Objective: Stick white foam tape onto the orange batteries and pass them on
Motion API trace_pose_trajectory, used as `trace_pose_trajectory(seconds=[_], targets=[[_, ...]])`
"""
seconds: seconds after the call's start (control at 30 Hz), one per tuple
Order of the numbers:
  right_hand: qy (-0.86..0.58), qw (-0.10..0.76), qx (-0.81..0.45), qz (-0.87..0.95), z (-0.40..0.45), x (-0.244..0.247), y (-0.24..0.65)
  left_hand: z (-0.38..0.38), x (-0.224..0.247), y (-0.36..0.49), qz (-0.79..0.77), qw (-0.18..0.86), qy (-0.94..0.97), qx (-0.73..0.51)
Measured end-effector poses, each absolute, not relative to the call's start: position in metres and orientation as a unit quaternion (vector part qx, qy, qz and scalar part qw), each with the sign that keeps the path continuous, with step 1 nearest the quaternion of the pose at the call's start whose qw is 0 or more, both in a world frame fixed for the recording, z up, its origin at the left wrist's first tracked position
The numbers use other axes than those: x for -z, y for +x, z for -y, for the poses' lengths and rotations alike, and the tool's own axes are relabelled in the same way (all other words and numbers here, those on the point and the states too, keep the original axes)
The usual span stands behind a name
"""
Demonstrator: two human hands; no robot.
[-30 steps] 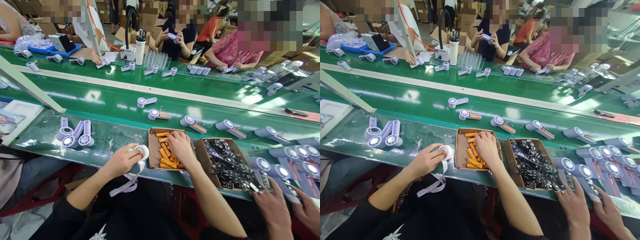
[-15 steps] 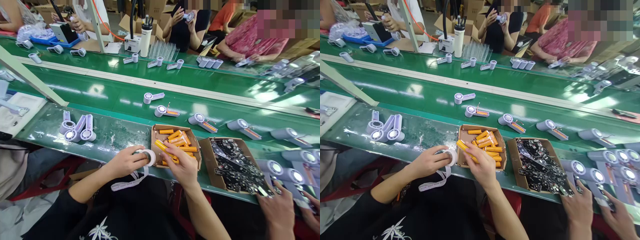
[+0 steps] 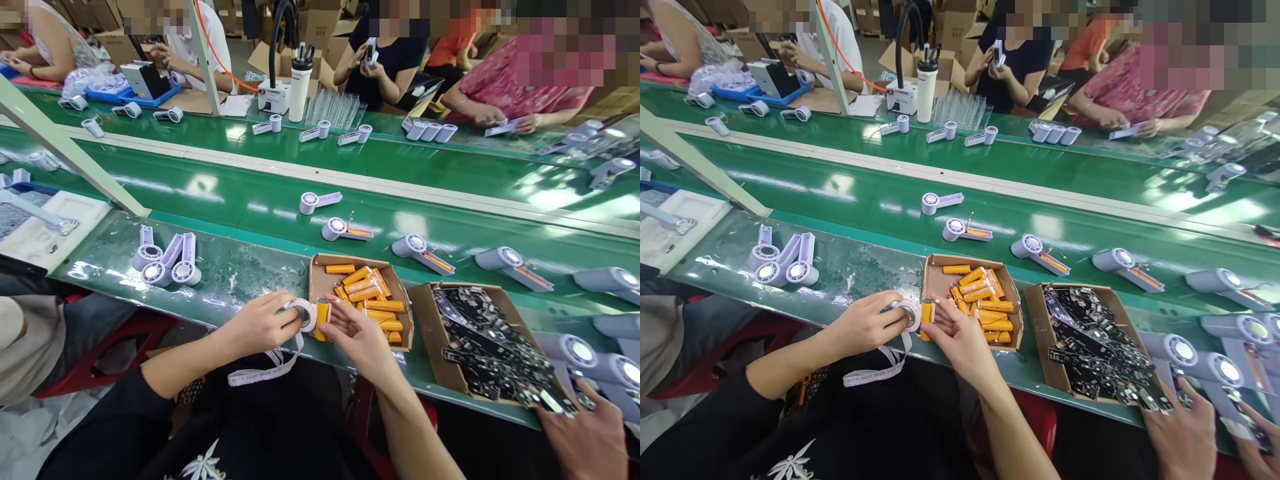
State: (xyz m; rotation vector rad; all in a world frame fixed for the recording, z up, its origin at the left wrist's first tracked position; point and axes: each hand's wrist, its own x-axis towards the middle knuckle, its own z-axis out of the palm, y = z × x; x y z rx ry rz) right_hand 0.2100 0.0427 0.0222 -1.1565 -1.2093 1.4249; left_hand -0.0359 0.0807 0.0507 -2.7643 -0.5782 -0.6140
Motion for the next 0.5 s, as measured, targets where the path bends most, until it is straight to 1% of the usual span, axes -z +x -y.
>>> trace_pose_trajectory(seconds=[0.07, 0.1, 0.23, 0.3, 0.37, 0.5], targets=[[-0.474, 0.447, -0.602, 0.461, -0.051, -0.025, 0.21, -0.079, -0.052, -0.03, 0.214, 0.132, -0.943, 0.219], [-0.483, 0.471, -0.59, 0.443, -0.054, -0.026, 0.208, -0.077, -0.052, -0.027, 0.228, 0.129, -0.938, 0.228], [-0.504, 0.634, -0.477, 0.341, -0.057, -0.026, 0.185, -0.068, -0.046, -0.015, 0.28, 0.108, -0.908, 0.293], [-0.492, 0.676, -0.454, 0.308, -0.054, -0.024, 0.17, -0.065, -0.042, -0.01, 0.302, 0.108, -0.893, 0.315], [-0.48, 0.69, -0.455, 0.294, -0.052, -0.02, 0.158, -0.064, -0.039, -0.005, 0.322, 0.109, -0.884, 0.321], [-0.479, 0.691, -0.464, 0.281, -0.049, -0.012, 0.15, -0.066, -0.031, 0.0, 0.333, 0.097, -0.879, 0.327]])
